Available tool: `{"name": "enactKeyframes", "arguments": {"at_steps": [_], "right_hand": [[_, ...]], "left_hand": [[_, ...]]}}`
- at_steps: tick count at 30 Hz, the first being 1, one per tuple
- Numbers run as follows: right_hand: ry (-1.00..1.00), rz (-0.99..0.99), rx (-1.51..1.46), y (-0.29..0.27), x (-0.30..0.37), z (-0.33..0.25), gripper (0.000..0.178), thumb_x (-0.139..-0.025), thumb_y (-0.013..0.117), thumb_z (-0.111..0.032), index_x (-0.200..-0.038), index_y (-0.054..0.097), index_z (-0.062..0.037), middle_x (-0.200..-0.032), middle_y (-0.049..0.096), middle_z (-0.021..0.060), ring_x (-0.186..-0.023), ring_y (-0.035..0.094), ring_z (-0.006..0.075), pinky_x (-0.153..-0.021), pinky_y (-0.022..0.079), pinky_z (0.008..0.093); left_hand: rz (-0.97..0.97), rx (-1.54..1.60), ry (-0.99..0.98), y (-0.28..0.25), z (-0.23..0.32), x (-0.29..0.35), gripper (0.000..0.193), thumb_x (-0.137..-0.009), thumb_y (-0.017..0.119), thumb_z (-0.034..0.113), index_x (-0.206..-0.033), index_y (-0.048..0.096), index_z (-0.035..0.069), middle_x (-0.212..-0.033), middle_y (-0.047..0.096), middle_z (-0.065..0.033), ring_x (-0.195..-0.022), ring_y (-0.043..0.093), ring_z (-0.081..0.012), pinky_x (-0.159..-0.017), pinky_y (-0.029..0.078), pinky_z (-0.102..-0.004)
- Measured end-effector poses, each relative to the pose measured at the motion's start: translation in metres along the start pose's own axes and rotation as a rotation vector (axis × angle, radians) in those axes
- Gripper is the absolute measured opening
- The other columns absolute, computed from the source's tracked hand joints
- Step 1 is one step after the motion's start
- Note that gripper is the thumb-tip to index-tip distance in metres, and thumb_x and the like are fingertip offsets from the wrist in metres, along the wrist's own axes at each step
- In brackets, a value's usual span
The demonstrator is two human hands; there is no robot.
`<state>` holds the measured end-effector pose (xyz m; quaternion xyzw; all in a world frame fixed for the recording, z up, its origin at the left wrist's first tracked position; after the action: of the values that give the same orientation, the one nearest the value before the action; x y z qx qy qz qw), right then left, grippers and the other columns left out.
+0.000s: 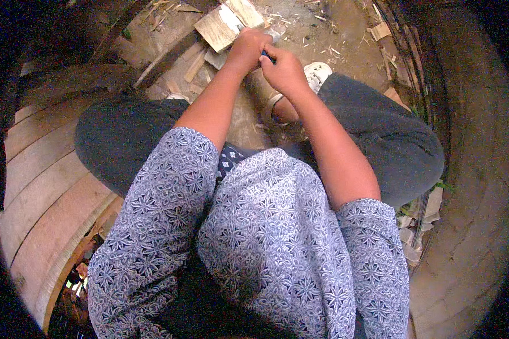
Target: The person sits on the ground and uses a chisel to carve a rectangular block of wood. They repeatedly chip away at the surface, occasionally pausing to inspect the piece before continuing to shape it.
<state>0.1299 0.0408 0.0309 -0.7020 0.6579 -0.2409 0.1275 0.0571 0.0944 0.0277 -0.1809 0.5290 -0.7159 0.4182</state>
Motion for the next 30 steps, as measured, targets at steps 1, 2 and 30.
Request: {"name": "enactKeyframes", "arguments": {"at_steps": [1,2,30], "right_hand": [[0.013,-0.024,0.023,-0.002,0.002,0.002,0.036,-0.09,0.062,-0.027,-0.122,0.067,-0.0101,-0.105,0.068,0.0255,-0.099,0.067,0.0412,-0.088,0.052,0.0441],[0.027,-0.048,0.047,-0.005,0.006,0.005,0.037,-0.09,0.062,-0.026,-0.122,0.066,-0.0097,-0.106,0.068,0.025,-0.1,0.067,0.0406,-0.089,0.052,0.0436],[0.145,-0.135,0.117,-0.014,0.013,0.01,0.042,-0.096,0.062,-0.02,-0.134,0.06,-0.003,-0.119,0.07,0.0172,-0.106,0.066,0.0188,-0.093,0.049,0.0318]], "left_hand": [[-0.001,0.009,-0.003,-0.001,0.004,0.001,0.015,-0.066,0.076,0.02,-0.078,0.067,0.014,-0.081,0.071,-0.0072,-0.086,0.069,-0.0275,-0.084,0.049,-0.041],[-0.002,0.019,-0.006,0.0,0.011,0.003,0.016,-0.066,0.076,0.02,-0.078,0.067,0.014,-0.081,0.071,-0.0072,-0.086,0.069,-0.0276,-0.084,0.049,-0.0412],[0.133,0.082,0.036,-0.003,0.023,0.007,0.013,-0.066,0.073,0.021,-0.071,0.064,0.012,-0.071,0.066,-0.0111,-0.078,0.067,-0.0325,-0.078,0.049,-0.0441]]}}
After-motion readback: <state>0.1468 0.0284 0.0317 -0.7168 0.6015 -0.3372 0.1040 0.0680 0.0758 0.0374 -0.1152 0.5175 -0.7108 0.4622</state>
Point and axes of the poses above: each hand's wrist, its own x-axis away from the middle knuckle, its own y-axis out of the palm, z = x × y, the point moved 10 cm from there along -x, towards the middle knuckle
